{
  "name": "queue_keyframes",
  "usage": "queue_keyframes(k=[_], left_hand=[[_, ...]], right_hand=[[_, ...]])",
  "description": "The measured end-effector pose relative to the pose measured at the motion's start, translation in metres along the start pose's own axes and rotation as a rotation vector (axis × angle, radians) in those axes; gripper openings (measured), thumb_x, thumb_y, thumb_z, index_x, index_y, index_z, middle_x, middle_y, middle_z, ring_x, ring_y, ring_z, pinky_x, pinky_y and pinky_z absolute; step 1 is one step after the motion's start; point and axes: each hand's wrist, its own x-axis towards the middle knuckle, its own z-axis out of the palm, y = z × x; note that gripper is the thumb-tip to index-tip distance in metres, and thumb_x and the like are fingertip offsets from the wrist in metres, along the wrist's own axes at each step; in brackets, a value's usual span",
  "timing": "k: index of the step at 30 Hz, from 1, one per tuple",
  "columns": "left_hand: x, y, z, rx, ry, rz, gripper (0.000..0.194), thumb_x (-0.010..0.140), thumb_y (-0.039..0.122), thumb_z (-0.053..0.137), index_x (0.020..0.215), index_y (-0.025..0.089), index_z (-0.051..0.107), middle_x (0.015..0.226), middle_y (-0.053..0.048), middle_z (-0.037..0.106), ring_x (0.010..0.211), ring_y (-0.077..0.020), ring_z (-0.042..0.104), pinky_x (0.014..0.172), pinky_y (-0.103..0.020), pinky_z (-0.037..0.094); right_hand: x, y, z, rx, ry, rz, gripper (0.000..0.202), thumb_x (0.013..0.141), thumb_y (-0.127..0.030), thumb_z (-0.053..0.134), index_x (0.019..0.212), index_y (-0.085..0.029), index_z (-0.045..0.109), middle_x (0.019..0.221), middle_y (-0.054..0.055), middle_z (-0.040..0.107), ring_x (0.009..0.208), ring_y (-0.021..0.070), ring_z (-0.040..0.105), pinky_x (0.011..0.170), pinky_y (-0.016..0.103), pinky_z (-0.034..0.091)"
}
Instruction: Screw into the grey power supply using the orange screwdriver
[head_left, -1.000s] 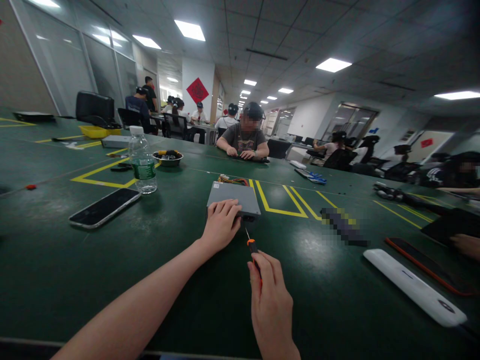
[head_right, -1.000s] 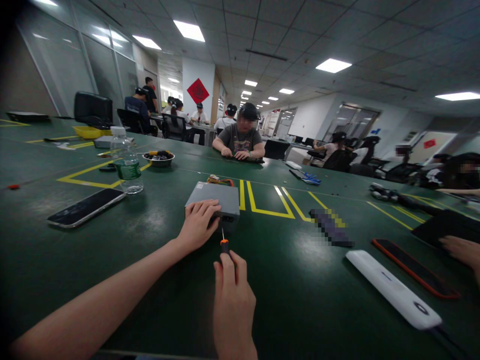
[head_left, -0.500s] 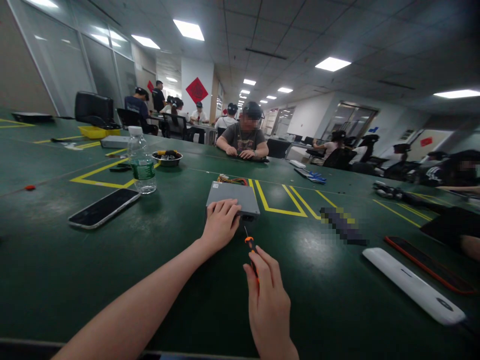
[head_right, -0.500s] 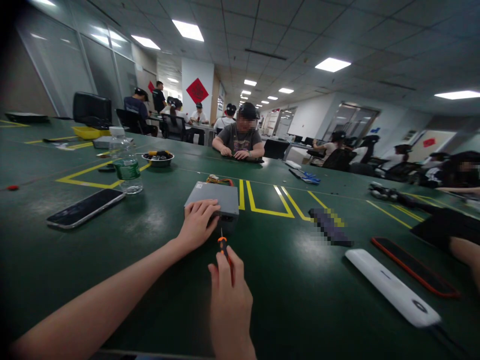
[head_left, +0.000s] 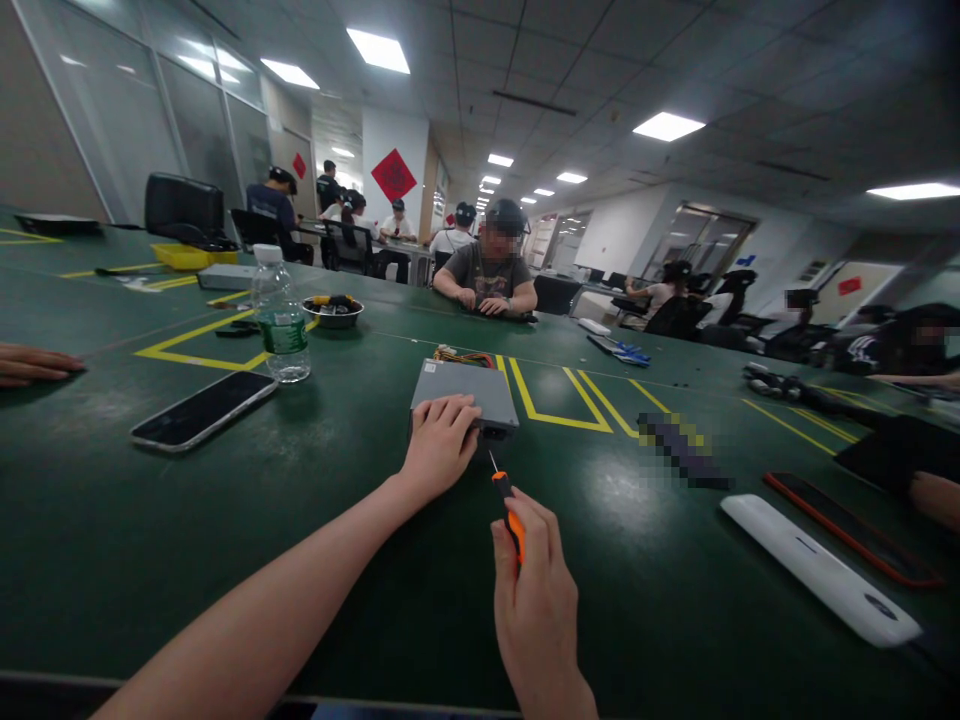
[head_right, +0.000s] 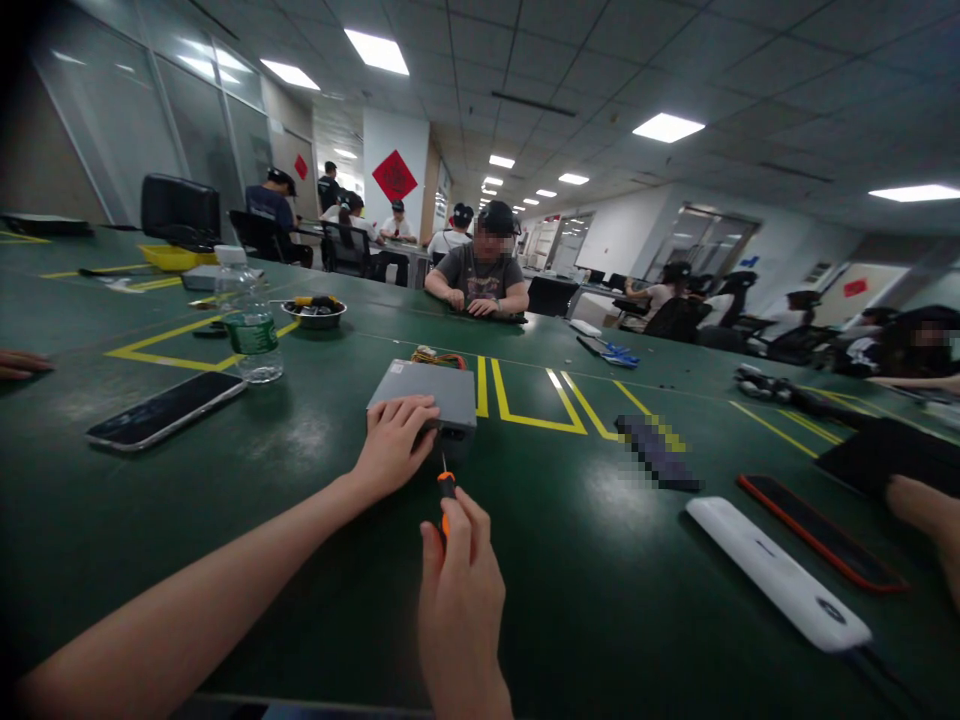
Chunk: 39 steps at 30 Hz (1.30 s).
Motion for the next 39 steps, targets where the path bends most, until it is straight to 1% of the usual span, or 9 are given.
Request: queue_keyframes(k=[6, 12, 16, 23, 28, 30, 32, 35, 39], left_hand=[[-0.0002, -0.0006, -0.0016, 0.006, 0.0, -0.002, 0.021, 0.085, 0.022, 0.048, 0.105, 0.024, 0.053, 0.122, -0.004, 0.057, 0.114, -0.0231, 0.046, 0.092, -0.042, 0.03], [-0.0006, -0.0004, -0.0013, 0.011, -0.003, -0.003, 0.021, 0.085, 0.022, 0.048, 0.105, 0.025, 0.053, 0.122, -0.003, 0.057, 0.114, -0.0225, 0.046, 0.092, -0.042, 0.03], [-0.0001, -0.0001, -0.0003, 0.008, -0.002, -0.011, 0.021, 0.085, 0.021, 0.049, 0.104, 0.025, 0.054, 0.121, -0.003, 0.057, 0.114, -0.023, 0.046, 0.092, -0.042, 0.03], [-0.0003, -0.0001, -0.0001, 0.009, -0.002, -0.001, 0.022, 0.084, 0.022, 0.05, 0.105, 0.025, 0.053, 0.122, -0.003, 0.057, 0.115, -0.0228, 0.045, 0.092, -0.042, 0.03], [-0.0002, -0.0003, 0.0008, 0.008, 0.007, -0.004, 0.021, 0.084, 0.021, 0.05, 0.104, 0.025, 0.054, 0.121, -0.003, 0.057, 0.114, -0.0229, 0.046, 0.093, -0.042, 0.029], [0.0001, -0.0004, 0.001, 0.011, 0.008, -0.003, 0.021, 0.084, 0.022, 0.049, 0.104, 0.025, 0.054, 0.121, -0.003, 0.057, 0.113, -0.0226, 0.046, 0.093, -0.042, 0.029], [0.0003, -0.0005, 0.001, 0.013, 0.006, -0.002, 0.02, 0.085, 0.022, 0.048, 0.104, 0.025, 0.054, 0.121, -0.003, 0.057, 0.113, -0.0225, 0.046, 0.092, -0.042, 0.029], [0.0002, -0.0008, 0.001, 0.017, -0.002, -0.001, 0.021, 0.085, 0.023, 0.048, 0.105, 0.025, 0.053, 0.122, -0.003, 0.057, 0.114, -0.0231, 0.046, 0.092, -0.042, 0.03], [0.0, -0.001, 0.0012, 0.022, -0.003, -0.002, 0.021, 0.085, 0.023, 0.048, 0.105, 0.025, 0.053, 0.122, -0.003, 0.057, 0.114, -0.0231, 0.046, 0.092, -0.042, 0.03]], right_hand=[[-0.0036, -0.0038, 0.0051, 0.008, -0.063, -0.101, 0.026, 0.092, -0.014, 0.033, 0.111, -0.017, 0.049, 0.118, 0.016, 0.052, 0.108, 0.0229, 0.057, 0.074, 0.036, 0.056], [-0.0036, -0.0028, 0.0039, -0.073, -0.059, -0.025, 0.027, 0.096, -0.031, 0.033, 0.108, -0.014, 0.049, 0.101, 0.014, 0.061, 0.083, 0.0201, 0.066, 0.061, 0.028, 0.056], [-0.0063, -0.0028, 0.0038, -0.117, -0.094, -0.049, 0.027, 0.095, -0.027, 0.032, 0.109, -0.013, 0.05, 0.102, 0.016, 0.063, 0.082, 0.021, 0.066, 0.066, 0.032, 0.054], [-0.0074, -0.0021, 0.0023, -0.106, -0.113, 0.112, 0.038, 0.096, -0.042, 0.029, 0.105, -0.012, 0.049, 0.067, 0.006, 0.064, 0.051, 0.0179, 0.063, 0.044, 0.025, 0.046], [-0.0056, -0.0059, 0.0059, -0.022, -0.059, -0.029, 0.03, 0.094, -0.027, 0.035, 0.117, -0.009, 0.042, 0.113, 0.021, 0.055, 0.096, 0.0244, 0.062, 0.068, 0.034, 0.055], [-0.0046, -0.0055, 0.0085, -0.009, -0.011, -0.113, 0.026, 0.093, -0.018, 0.035, 0.118, -0.012, 0.041, 0.116, 0.02, 0.054, 0.104, 0.0238, 0.058, 0.075, 0.035, 0.054], [-0.0035, -0.0038, 0.0091, -0.037, -0.001, -0.14, 0.024, 0.094, -0.016, 0.034, 0.115, -0.014, 0.043, 0.111, 0.016, 0.058, 0.1, 0.0218, 0.061, 0.073, 0.033, 0.055], [-0.0024, -0.0018, 0.005, -0.109, -0.013, -0.015, 0.026, 0.097, -0.029, 0.03, 0.109, -0.014, 0.046, 0.098, 0.013, 0.063, 0.08, 0.0205, 0.066, 0.058, 0.029, 0.055], [-0.0032, -0.0037, -0.0003, -0.128, -0.123, 0.04, 0.036, 0.097, -0.039, 0.023, 0.107, -0.014, 0.047, 0.089, 0.011, 0.063, 0.063, 0.0182, 0.065, 0.048, 0.027, 0.051]])
